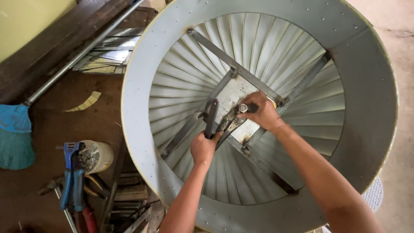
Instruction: The person uses locking pliers and an adjustable wrench to loosen and tighten bolts on the central hub of a large fan impeller, working on the bolts one at a time. They then lift and reposition the fan assembly on the workshop floor.
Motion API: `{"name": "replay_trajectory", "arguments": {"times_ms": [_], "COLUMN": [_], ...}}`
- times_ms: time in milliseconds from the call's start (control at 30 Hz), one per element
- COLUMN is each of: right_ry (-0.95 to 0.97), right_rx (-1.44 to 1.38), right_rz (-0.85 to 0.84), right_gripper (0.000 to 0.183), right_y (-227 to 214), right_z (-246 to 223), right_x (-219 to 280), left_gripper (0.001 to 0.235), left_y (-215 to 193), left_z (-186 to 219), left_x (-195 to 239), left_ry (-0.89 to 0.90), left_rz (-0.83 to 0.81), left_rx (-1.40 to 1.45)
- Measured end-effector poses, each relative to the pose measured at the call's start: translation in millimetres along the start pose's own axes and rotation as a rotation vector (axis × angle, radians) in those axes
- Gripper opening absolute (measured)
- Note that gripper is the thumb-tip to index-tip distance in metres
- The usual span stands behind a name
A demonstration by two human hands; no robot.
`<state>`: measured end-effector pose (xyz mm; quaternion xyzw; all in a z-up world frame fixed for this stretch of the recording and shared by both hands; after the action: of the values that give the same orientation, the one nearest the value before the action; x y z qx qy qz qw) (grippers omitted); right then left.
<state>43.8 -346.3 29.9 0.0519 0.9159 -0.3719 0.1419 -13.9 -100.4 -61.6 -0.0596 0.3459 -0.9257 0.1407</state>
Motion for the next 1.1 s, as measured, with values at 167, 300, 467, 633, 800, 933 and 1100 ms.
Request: {"name": "replay_trajectory", "arguments": {"times_ms": [167, 300, 467, 633, 800, 933, 1100], "right_ry": [-0.400, -0.368, -0.111, -0.579, -0.447, -0.439, -0.517], "right_rx": [0.023, 0.066, 0.440, 0.284, 0.542, 1.035, 1.136], "right_rz": [-0.252, -0.187, -0.153, -0.333, -0.560, -0.695, -0.786], "right_gripper": [0.049, 0.045, 0.062, 0.058, 0.039, 0.053, 0.057], "right_y": [7.2, 14.7, 18.3, -6.3, 17.5, 28.5, 41.6], "right_z": [-33.0, -28.6, -17.7, -67.4, -62.3, -71.4, -80.2], "right_x": [-8.5, -1.9, -7.4, -15.3, -18.1, -18.2, -16.8], "left_gripper": [0.053, 0.052, 0.052, 0.055, 0.055, 0.055, 0.054], "left_y": [-6.6, -7.4, 1.7, -2.6, 2.7, 6.8, 6.8], "left_z": [7.3, 8.8, -0.5, -0.7, -5.1, -8.3, -7.9], "left_x": [2.8, 5.2, 3.2, -1.3, 2.8, 3.6, 4.4], "left_ry": [-0.032, 0.000, 0.049, -0.103, -0.116, -0.114, -0.072], "left_rz": [-0.064, -0.047, 0.008, -0.102, -0.097, -0.112, -0.076], "left_rx": [0.015, 0.010, 0.039, -0.014, -0.028, -0.058, -0.013]}}
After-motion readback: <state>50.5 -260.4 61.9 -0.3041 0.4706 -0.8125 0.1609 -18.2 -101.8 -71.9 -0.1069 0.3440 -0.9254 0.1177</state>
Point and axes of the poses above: each hand's wrist, its own x-axis away from the middle knuckle, its own y-axis out of the palm, z = x × y, the point moved 9 cm from there along -x, towards the middle knuckle, and after that the axes turned 10 degrees about z, right-handed, at the moved point
